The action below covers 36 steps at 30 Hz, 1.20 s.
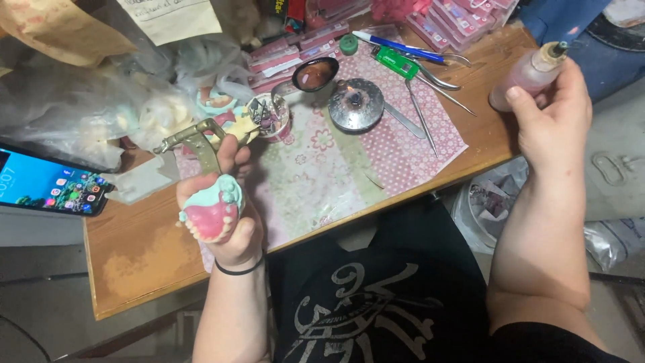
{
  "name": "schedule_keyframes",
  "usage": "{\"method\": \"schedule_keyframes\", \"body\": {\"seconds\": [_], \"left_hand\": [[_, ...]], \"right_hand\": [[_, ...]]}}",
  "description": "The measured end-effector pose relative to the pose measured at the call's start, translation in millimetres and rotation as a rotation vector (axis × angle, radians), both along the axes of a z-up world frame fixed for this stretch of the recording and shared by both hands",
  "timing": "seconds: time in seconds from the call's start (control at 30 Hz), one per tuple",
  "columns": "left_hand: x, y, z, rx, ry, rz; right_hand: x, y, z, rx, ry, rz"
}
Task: Carving and shaping a dental model using specialized hand tools and applying materials at a laboratory bench.
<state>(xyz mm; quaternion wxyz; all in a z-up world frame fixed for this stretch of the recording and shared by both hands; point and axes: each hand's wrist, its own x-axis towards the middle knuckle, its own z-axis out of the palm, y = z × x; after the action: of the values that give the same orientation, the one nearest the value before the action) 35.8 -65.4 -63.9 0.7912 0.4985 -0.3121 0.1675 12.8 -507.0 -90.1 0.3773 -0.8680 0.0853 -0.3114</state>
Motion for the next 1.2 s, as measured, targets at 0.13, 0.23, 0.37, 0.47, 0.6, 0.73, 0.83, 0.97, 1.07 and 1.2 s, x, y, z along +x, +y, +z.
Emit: {"method": "schedule_keyframes", "body": {"seconds": [0.13,0.23,0.37,0.47,0.6,0.73,0.83,0.97,1.07,1.2], "left_hand": [[0.9,1.4,-3.6,0.008,0.008,0.030],[1.0,0.8,-2.8,0.004,0.017,0.041],[1.8,3.2,-3.1,0.027,0.015,0.026],[2.3,5.1,-3.5,0.040,0.000,0.014],[2.5,6.0,-3.7,0.061,0.004,0.044],[0.4,8.1,-2.8,0.080,0.013,0.066],[-0.4,8.0,-2.7,0.058,0.019,0.037],[0.4,13.0,-5.5,0.099,0.022,0.024],[1.6,12.3,-7.2,0.108,0.014,0.030],[0.7,11.1,-6.6,0.013,0.015,-0.019]], "right_hand": [[4.1,-7.7,-15.9,0.035,0.009,0.008],[4.7,8.3,-18.4,-0.015,-0.353,-0.027],[-4.3,61.1,0.9,-0.203,-0.527,-0.053],[10.6,98.8,8.5,-0.401,-0.107,0.300],[29.9,125.2,10.4,-0.652,0.121,0.299],[37.8,119.7,9.8,-0.922,0.234,0.169],[46.6,111.8,6.6,-0.938,0.301,0.118],[47.0,93.1,5.6,-0.868,0.253,0.075],[32.6,96.7,27.7,-0.567,0.210,0.164],[-0.3,136.8,59.8,-0.126,0.173,0.262]]}}
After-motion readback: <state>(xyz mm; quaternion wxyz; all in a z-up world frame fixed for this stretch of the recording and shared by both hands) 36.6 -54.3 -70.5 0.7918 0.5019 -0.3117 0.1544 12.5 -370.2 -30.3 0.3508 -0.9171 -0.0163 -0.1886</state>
